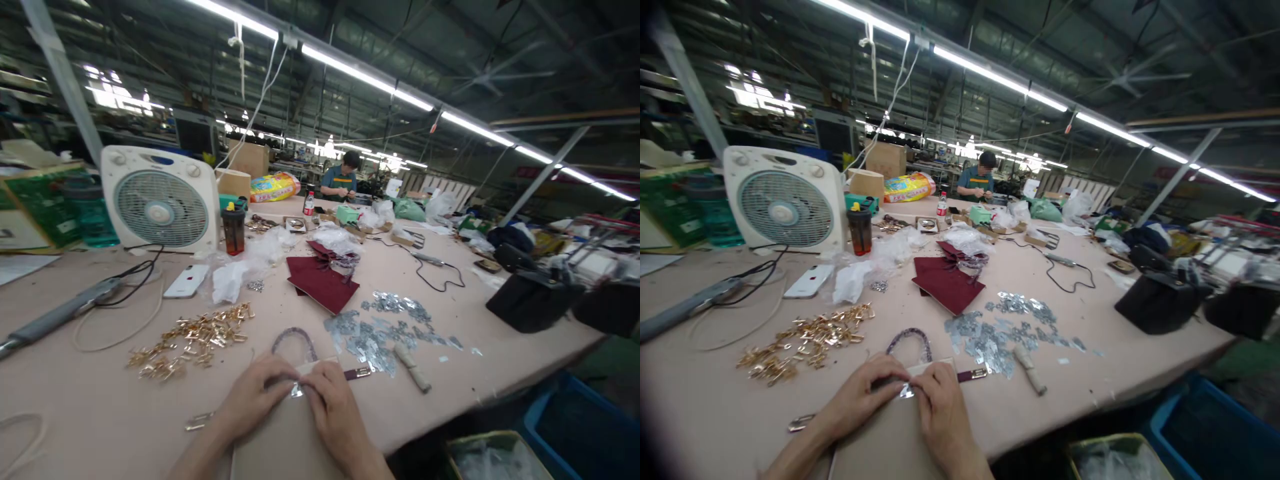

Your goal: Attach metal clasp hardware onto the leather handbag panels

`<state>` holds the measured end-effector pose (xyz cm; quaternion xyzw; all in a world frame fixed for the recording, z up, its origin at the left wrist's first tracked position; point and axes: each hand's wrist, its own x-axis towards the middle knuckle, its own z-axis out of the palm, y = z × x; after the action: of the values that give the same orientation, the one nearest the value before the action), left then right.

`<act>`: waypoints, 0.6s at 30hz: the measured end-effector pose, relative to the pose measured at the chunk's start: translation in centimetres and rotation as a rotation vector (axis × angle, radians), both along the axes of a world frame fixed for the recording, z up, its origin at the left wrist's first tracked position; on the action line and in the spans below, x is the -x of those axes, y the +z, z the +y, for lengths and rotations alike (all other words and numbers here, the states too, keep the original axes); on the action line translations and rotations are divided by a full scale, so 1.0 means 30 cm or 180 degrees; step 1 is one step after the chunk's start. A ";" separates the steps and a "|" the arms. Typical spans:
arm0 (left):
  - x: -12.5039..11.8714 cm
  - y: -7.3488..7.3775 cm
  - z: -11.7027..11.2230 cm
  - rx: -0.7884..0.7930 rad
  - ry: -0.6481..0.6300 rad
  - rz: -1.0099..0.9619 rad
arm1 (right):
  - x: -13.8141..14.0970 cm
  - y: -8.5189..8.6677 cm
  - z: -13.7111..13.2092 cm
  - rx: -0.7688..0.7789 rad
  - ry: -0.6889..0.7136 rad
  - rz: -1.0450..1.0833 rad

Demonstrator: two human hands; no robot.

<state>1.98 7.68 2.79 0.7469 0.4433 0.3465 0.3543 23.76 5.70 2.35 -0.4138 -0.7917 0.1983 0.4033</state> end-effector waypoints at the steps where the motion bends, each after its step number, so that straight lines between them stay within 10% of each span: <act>1: -0.002 0.000 0.001 0.0016 0.0024 0.0012 | -0.001 0.001 -0.004 -0.0024 0.0016 0.0051; 11: 0.002 -0.004 -0.010 0.0164 0.0382 0.0065 | -0.229 -0.001 0.174 -0.0008 -0.1245 0.0388; 18: 0.009 -0.018 -0.019 -0.0149 0.0678 -0.0259 | -0.272 -0.031 0.303 0.0107 -0.1036 -0.0394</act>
<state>1.71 7.11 2.26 0.6889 0.4972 0.4225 0.3157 31.92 14.80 1.43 -0.5546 -0.7342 0.1177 0.3736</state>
